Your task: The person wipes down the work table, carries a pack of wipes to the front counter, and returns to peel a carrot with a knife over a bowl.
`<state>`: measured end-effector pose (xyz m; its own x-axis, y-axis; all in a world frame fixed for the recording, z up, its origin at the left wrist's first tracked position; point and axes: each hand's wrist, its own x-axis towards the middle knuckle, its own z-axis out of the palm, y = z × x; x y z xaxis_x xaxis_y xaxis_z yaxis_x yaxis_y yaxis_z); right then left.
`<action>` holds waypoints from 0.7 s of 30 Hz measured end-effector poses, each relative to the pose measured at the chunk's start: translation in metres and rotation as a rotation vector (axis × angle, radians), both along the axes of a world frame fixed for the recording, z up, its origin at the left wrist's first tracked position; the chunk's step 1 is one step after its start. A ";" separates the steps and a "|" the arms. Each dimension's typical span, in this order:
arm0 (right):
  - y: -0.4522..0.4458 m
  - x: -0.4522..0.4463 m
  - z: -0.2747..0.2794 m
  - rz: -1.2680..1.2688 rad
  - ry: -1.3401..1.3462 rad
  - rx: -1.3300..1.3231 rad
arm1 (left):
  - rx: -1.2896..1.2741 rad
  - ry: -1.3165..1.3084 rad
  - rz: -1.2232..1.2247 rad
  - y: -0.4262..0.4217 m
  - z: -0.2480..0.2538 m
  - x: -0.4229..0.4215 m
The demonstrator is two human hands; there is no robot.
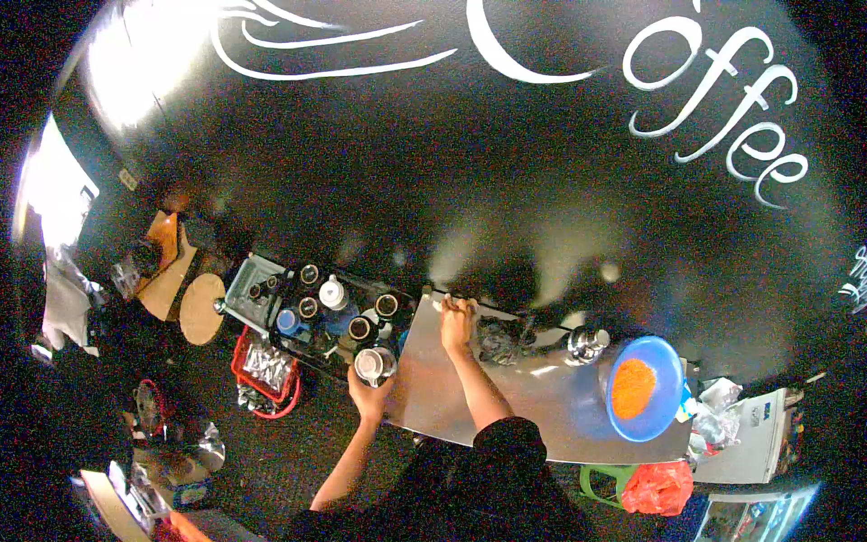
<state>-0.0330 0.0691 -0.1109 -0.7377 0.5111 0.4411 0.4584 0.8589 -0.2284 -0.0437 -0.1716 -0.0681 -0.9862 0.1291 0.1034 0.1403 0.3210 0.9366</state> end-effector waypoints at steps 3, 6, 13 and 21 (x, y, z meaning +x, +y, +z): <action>-0.012 -0.005 -0.008 0.029 0.111 -0.143 | 0.009 -0.035 0.012 -0.007 -0.001 0.004; -0.034 0.001 -0.013 0.155 0.074 -0.161 | -0.054 -0.008 0.032 -0.015 -0.003 0.000; -0.124 0.077 0.015 0.367 -0.064 -0.131 | -0.085 0.014 0.091 -0.028 -0.004 -0.008; -0.149 0.168 0.015 0.519 -0.202 -0.139 | -0.043 0.034 0.068 -0.022 -0.005 -0.007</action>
